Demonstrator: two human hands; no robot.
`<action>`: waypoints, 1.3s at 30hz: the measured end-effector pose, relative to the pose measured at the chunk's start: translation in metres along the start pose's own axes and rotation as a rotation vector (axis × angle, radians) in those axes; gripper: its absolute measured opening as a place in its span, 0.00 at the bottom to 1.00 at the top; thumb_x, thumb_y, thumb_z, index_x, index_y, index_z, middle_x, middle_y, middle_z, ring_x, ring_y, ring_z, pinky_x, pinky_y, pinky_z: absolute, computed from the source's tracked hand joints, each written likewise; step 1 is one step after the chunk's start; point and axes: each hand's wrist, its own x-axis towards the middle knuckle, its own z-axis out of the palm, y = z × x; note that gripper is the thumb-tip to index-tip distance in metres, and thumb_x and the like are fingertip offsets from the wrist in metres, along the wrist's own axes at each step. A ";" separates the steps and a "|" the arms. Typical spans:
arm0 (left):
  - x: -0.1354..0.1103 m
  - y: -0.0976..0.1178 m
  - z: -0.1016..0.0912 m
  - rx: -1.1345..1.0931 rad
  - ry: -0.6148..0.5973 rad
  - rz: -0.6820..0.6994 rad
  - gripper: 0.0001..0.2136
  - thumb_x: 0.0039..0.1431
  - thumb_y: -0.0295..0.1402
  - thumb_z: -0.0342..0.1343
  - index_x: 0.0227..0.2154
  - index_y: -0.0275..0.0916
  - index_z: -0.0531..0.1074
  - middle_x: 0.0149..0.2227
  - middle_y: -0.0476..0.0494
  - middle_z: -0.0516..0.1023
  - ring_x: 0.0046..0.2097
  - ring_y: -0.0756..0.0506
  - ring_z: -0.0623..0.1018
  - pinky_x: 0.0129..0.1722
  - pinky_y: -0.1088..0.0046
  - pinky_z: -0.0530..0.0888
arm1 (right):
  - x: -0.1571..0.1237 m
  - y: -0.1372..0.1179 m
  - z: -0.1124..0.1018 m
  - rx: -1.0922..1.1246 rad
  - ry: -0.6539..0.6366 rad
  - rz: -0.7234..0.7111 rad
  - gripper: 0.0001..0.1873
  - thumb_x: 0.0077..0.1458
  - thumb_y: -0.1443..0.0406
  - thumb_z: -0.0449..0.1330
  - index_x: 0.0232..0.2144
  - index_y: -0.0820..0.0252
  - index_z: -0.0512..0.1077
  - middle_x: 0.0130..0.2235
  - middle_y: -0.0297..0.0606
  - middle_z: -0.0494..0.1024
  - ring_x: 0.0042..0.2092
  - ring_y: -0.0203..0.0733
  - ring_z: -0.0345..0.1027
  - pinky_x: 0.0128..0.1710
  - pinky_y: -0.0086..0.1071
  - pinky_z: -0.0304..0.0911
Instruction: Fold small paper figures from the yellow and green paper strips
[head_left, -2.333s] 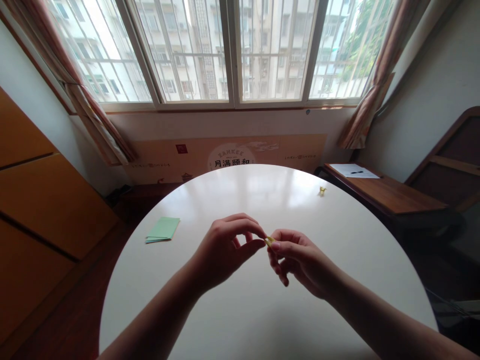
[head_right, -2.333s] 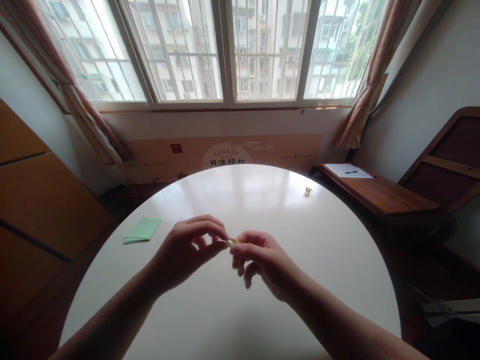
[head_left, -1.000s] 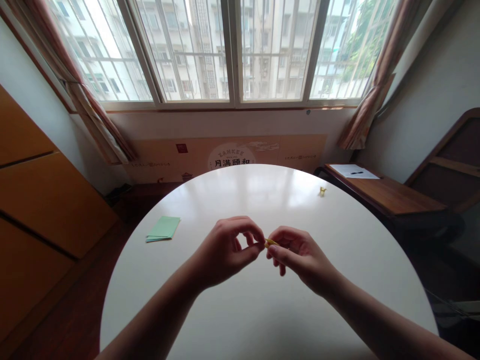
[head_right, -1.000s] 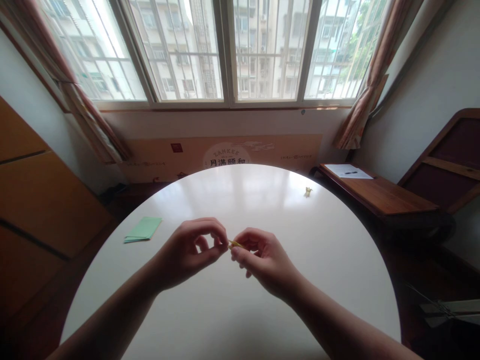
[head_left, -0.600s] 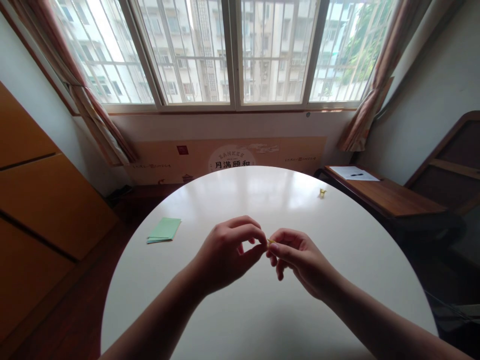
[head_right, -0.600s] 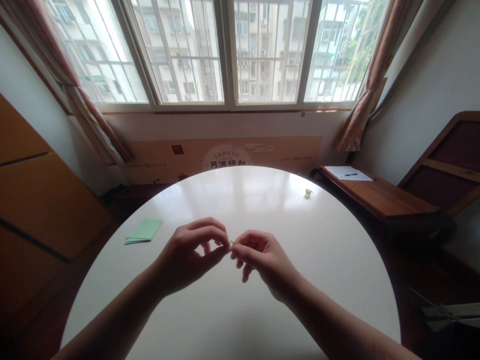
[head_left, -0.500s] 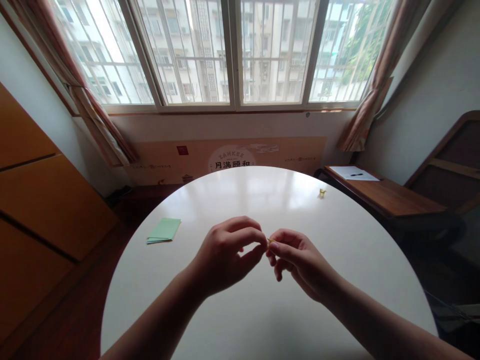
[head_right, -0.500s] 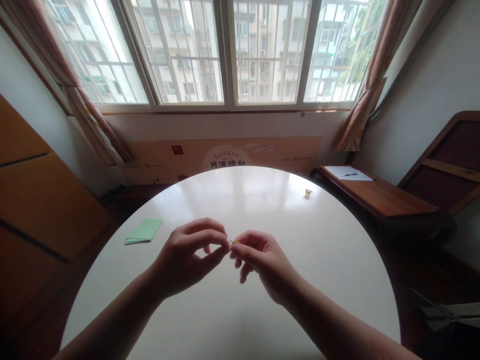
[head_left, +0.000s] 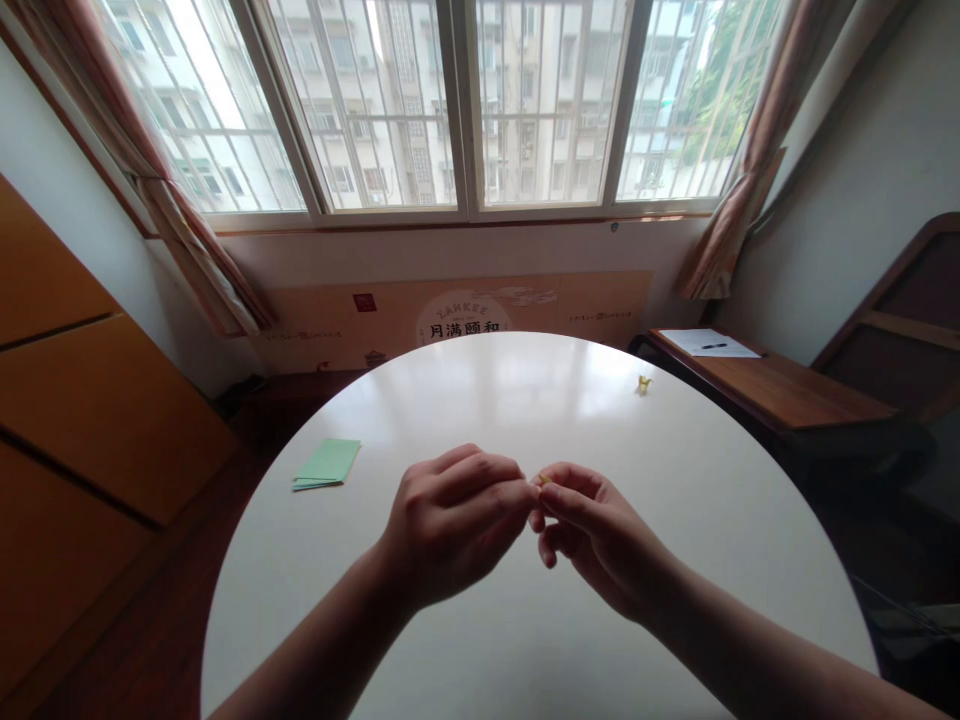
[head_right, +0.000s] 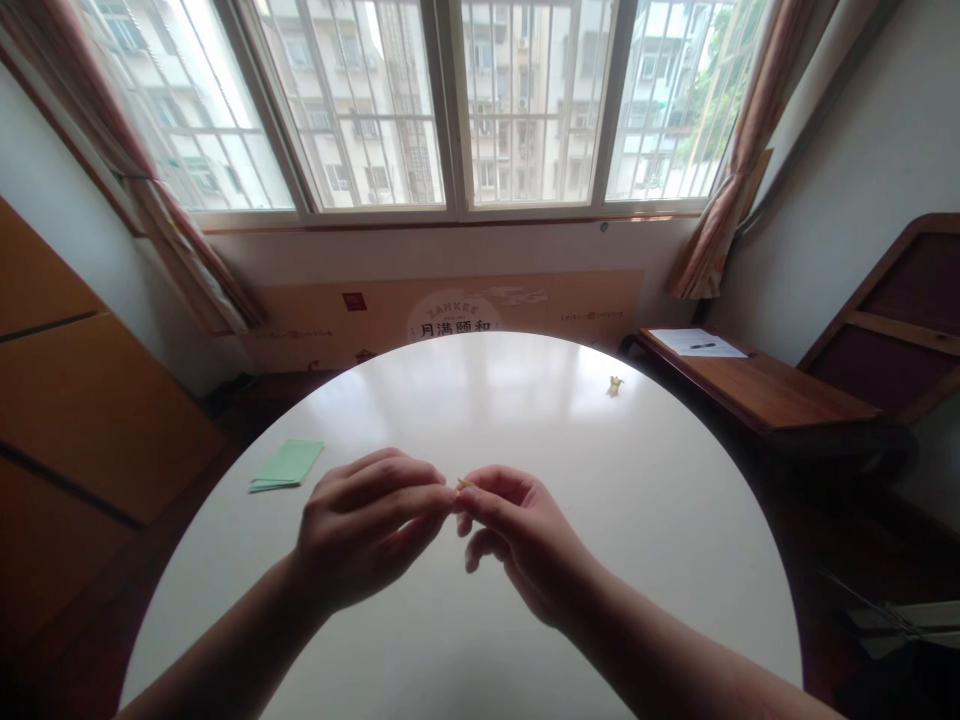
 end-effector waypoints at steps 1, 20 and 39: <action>0.000 0.001 0.000 0.002 -0.001 -0.001 0.09 0.53 0.20 0.64 0.36 0.38 0.77 0.32 0.45 0.79 0.31 0.49 0.75 0.30 0.73 0.73 | 0.000 0.000 -0.001 -0.004 -0.001 -0.003 0.10 0.47 0.61 0.73 0.28 0.61 0.78 0.25 0.33 0.73 0.28 0.34 0.64 0.22 0.23 0.64; 0.004 0.007 -0.007 0.185 -0.088 0.117 0.09 0.56 0.22 0.62 0.40 0.38 0.75 0.32 0.47 0.80 0.29 0.49 0.74 0.28 0.73 0.73 | -0.001 -0.001 0.001 -0.087 0.019 -0.109 0.11 0.46 0.60 0.73 0.28 0.61 0.78 0.25 0.33 0.72 0.27 0.34 0.63 0.21 0.25 0.65; -0.003 0.010 0.012 0.075 0.097 -0.114 0.09 0.56 0.23 0.63 0.39 0.40 0.77 0.34 0.46 0.80 0.33 0.49 0.79 0.32 0.74 0.75 | 0.001 -0.003 0.000 0.005 0.039 -0.105 0.11 0.49 0.60 0.72 0.28 0.60 0.78 0.23 0.32 0.72 0.23 0.31 0.62 0.20 0.23 0.62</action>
